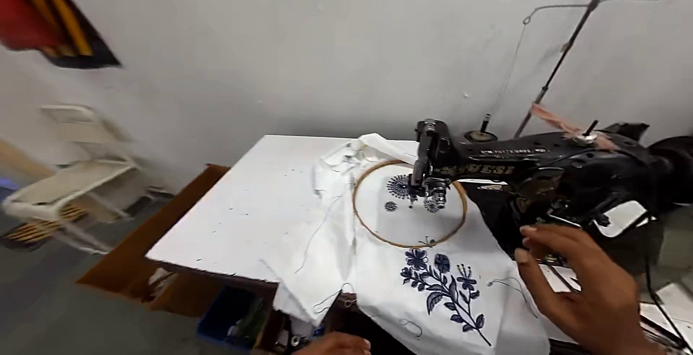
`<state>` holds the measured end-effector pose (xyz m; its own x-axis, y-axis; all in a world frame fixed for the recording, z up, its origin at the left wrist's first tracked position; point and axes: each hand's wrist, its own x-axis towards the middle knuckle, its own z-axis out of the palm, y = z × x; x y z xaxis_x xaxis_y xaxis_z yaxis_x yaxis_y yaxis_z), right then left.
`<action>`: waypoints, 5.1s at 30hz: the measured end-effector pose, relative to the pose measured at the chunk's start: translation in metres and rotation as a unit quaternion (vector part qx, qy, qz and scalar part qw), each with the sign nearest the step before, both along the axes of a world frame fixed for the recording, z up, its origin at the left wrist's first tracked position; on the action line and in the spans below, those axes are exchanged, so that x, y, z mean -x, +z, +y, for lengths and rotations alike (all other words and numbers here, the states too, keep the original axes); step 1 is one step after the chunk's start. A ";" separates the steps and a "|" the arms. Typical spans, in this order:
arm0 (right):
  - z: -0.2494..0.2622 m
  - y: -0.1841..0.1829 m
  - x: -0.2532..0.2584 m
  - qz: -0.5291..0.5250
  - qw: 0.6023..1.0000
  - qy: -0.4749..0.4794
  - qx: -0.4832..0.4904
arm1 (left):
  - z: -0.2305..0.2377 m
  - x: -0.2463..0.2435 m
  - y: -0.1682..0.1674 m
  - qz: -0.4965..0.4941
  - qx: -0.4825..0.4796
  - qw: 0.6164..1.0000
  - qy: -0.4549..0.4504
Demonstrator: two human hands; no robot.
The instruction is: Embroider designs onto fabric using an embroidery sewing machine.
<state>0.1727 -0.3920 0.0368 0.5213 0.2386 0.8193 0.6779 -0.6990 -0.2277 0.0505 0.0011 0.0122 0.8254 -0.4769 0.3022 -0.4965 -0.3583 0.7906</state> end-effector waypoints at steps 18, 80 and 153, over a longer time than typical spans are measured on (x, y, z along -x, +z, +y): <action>0.086 0.032 -0.126 0.343 0.914 -0.189 0.104 | -0.022 -0.299 0.055 -0.096 -0.119 0.988 -0.004; 0.062 0.005 -0.122 0.244 0.943 -0.207 0.091 | -0.047 -0.257 0.015 -0.137 -0.386 0.912 -0.014; 0.042 -0.012 -0.122 0.204 0.956 -0.173 0.121 | -0.050 -0.253 0.017 -0.137 -0.398 0.907 -0.012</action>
